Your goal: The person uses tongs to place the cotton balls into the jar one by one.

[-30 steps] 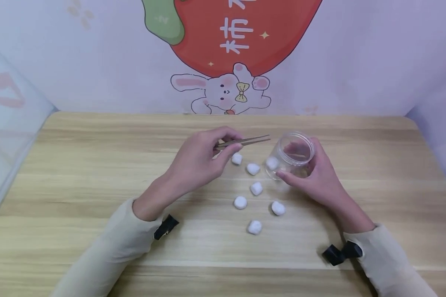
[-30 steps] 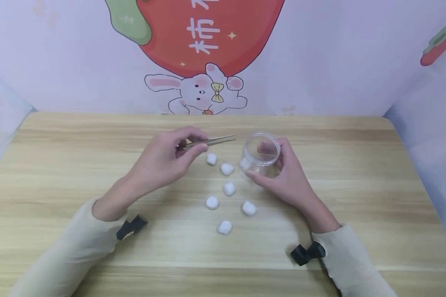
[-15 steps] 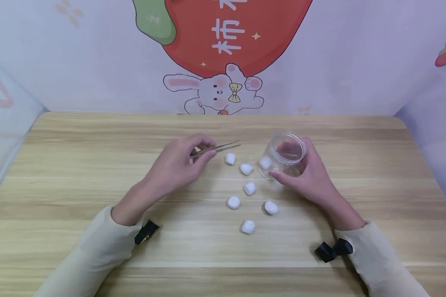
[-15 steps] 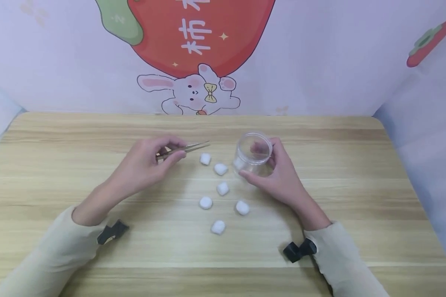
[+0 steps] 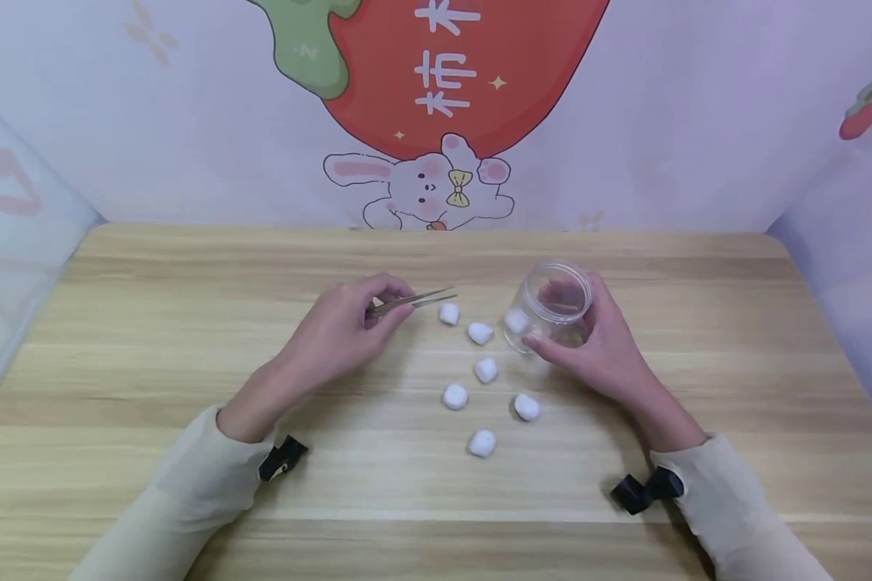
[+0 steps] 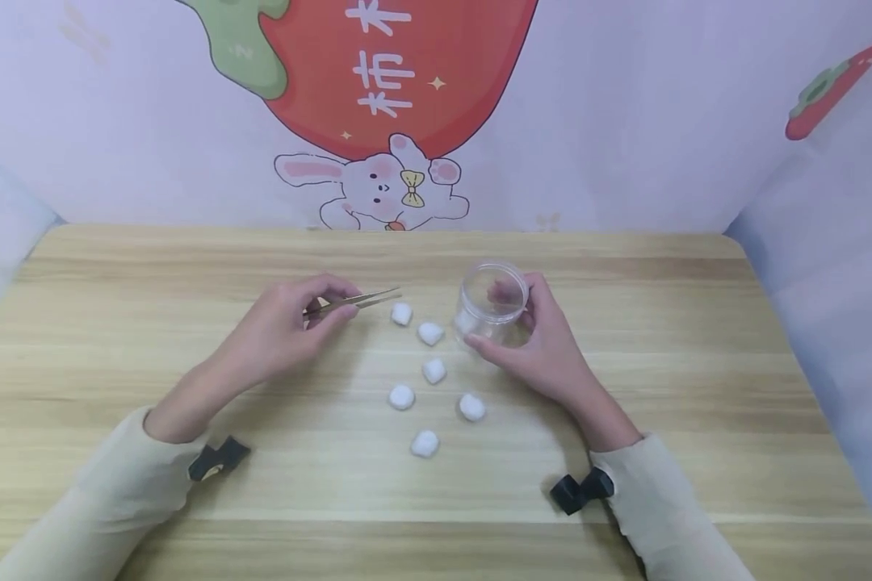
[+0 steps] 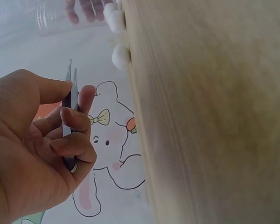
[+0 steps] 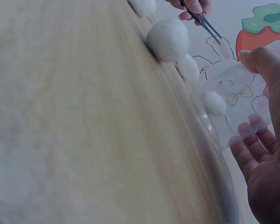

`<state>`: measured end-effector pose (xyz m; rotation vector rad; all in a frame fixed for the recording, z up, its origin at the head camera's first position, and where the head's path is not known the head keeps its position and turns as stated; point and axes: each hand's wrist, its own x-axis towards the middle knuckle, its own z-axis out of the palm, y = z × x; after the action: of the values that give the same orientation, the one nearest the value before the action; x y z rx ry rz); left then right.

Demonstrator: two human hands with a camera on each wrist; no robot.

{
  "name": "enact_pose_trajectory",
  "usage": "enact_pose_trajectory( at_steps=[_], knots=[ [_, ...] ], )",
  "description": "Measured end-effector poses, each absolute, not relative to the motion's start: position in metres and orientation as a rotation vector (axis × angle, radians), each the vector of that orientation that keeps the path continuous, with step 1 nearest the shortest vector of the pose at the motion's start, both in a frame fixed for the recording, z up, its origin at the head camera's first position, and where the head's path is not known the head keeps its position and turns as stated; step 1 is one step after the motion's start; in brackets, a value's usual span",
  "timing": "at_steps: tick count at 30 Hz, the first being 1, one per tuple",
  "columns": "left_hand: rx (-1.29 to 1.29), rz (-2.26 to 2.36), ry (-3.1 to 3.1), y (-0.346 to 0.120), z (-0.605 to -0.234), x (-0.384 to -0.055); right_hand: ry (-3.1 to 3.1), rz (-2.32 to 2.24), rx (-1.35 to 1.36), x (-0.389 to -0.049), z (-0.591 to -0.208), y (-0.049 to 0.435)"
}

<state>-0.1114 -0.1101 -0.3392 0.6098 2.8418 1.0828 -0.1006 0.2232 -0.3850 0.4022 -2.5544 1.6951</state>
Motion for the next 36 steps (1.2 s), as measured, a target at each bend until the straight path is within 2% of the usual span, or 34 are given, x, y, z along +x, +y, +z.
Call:
enact_pose_trajectory(
  at_steps=[36],
  knots=[
    [0.657, 0.968, 2.771, -0.115, -0.358, -0.12, -2.581, 1.685, 0.395, -0.099, -0.386, 0.225]
  ],
)
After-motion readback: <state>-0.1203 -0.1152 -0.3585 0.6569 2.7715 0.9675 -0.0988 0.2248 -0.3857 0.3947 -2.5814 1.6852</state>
